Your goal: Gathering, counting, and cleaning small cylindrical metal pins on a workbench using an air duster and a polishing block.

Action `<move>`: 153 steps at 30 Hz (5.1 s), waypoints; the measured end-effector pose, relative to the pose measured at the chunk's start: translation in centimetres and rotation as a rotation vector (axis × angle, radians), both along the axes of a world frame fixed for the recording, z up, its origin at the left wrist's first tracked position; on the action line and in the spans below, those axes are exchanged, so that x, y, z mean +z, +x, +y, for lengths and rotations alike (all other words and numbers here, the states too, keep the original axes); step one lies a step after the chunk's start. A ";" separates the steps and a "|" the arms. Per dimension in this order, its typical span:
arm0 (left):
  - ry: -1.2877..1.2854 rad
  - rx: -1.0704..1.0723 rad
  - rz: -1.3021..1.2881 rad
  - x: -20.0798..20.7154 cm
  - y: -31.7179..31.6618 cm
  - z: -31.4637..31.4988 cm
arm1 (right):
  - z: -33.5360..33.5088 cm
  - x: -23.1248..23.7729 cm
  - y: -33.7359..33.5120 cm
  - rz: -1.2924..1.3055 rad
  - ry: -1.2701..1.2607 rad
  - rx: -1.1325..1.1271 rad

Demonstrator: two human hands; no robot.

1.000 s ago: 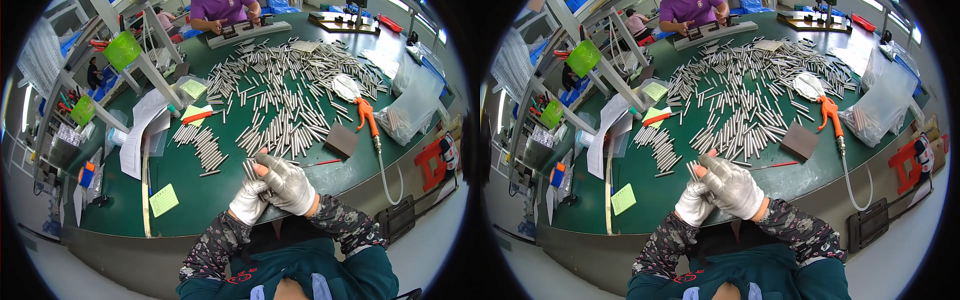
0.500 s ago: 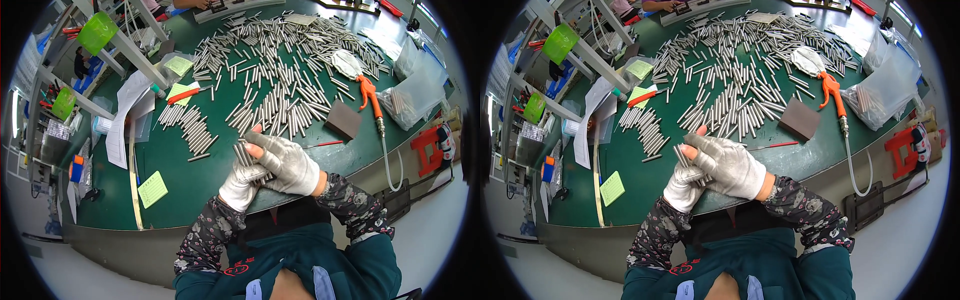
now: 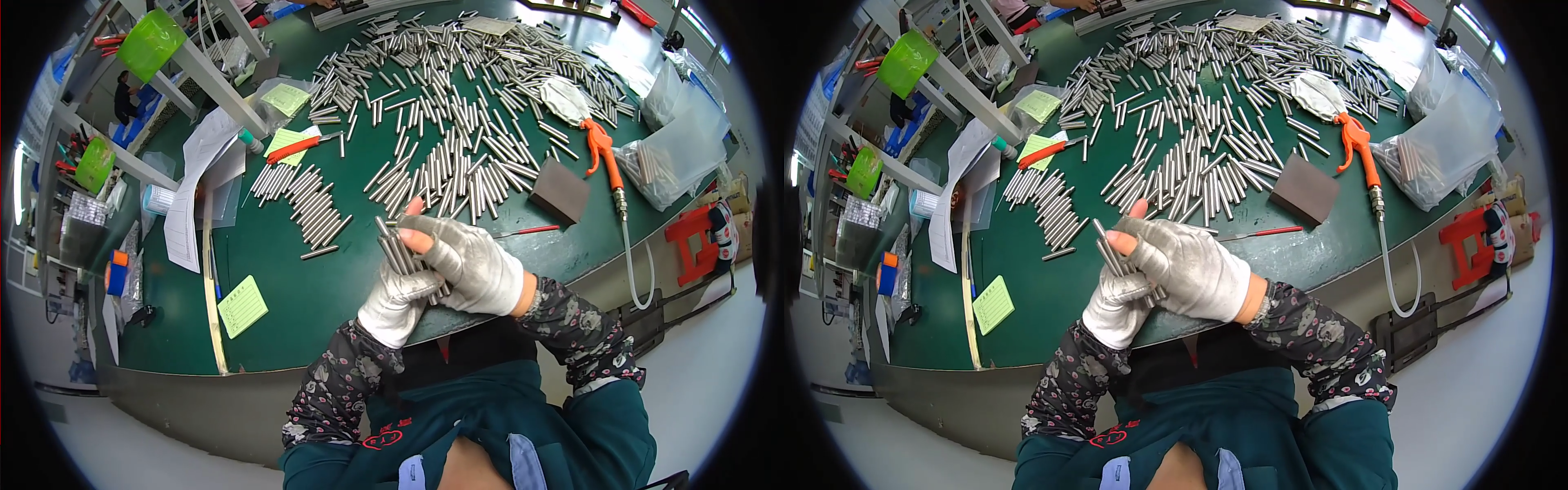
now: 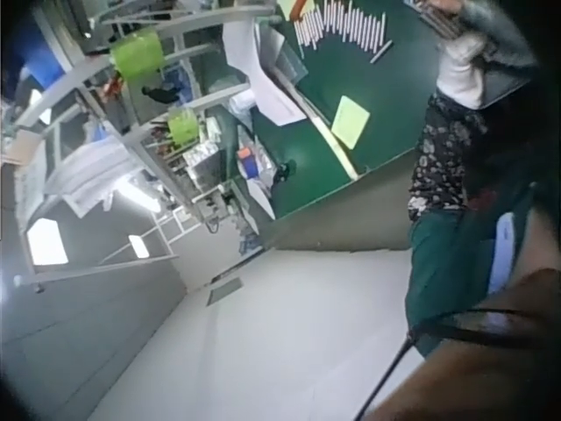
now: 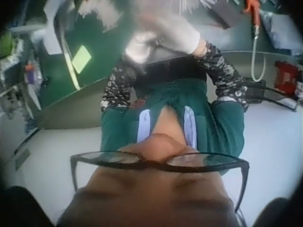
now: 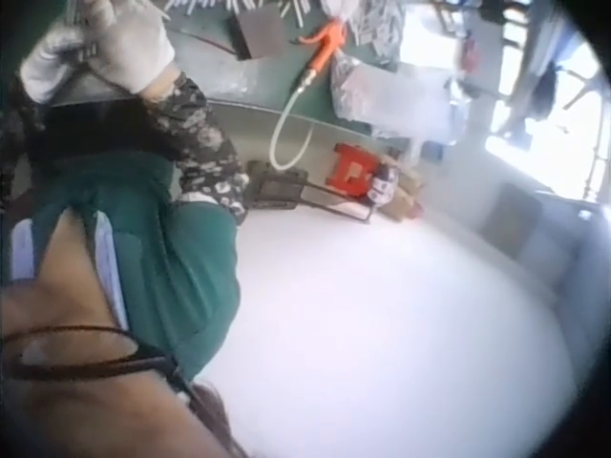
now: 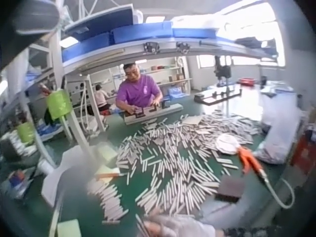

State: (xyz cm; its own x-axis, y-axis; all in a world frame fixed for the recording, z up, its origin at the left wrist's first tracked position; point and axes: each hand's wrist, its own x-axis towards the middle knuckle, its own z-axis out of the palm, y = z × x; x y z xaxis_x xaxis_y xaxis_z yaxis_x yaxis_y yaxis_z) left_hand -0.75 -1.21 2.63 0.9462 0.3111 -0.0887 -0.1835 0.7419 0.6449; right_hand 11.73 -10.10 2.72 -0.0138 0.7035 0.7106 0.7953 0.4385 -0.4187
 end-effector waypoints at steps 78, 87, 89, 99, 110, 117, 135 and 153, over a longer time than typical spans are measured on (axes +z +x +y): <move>0.468 -0.057 0.046 -0.8 0.5 -0.3 | -0.2 0.7 0.1 0.032 -0.107 0.038; 0.529 -0.003 -0.059 -0.4 0.6 -0.5 | -3.3 3.4 0.8 -0.062 -0.067 -0.014; 0.632 -0.023 -0.030 -1.2 0.5 -0.1 | -5.9 3.5 2.7 -0.098 -0.128 -0.217; 0.923 0.031 0.110 -1.5 0.9 -0.7 | -11.5 2.2 8.4 -0.299 -0.565 -1.011; 0.885 0.005 0.193 -0.1 1.1 -1.4 | -9.3 4.7 2.8 0.115 -0.022 -0.413; 1.234 -0.030 0.088 -0.7 1.3 -0.1 | -7.4 2.6 -0.2 0.122 -0.182 -0.332; 0.775 -0.008 0.255 -1.4 0.8 -0.4 | -7.9 2.9 -0.8 -0.018 -0.220 -0.322; 1.039 0.045 0.191 -1.0 1.3 -0.8 | -7.4 2.8 3.5 0.028 -0.338 -0.667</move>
State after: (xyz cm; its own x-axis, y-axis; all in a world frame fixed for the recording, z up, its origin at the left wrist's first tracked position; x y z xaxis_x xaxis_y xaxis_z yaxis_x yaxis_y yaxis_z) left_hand 0.59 -2.03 1.58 0.9304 0.3542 0.0948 -0.0252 -0.1962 0.9802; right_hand 15.27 -17.50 5.52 0.5074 0.7363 0.4477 0.8343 -0.2898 -0.4690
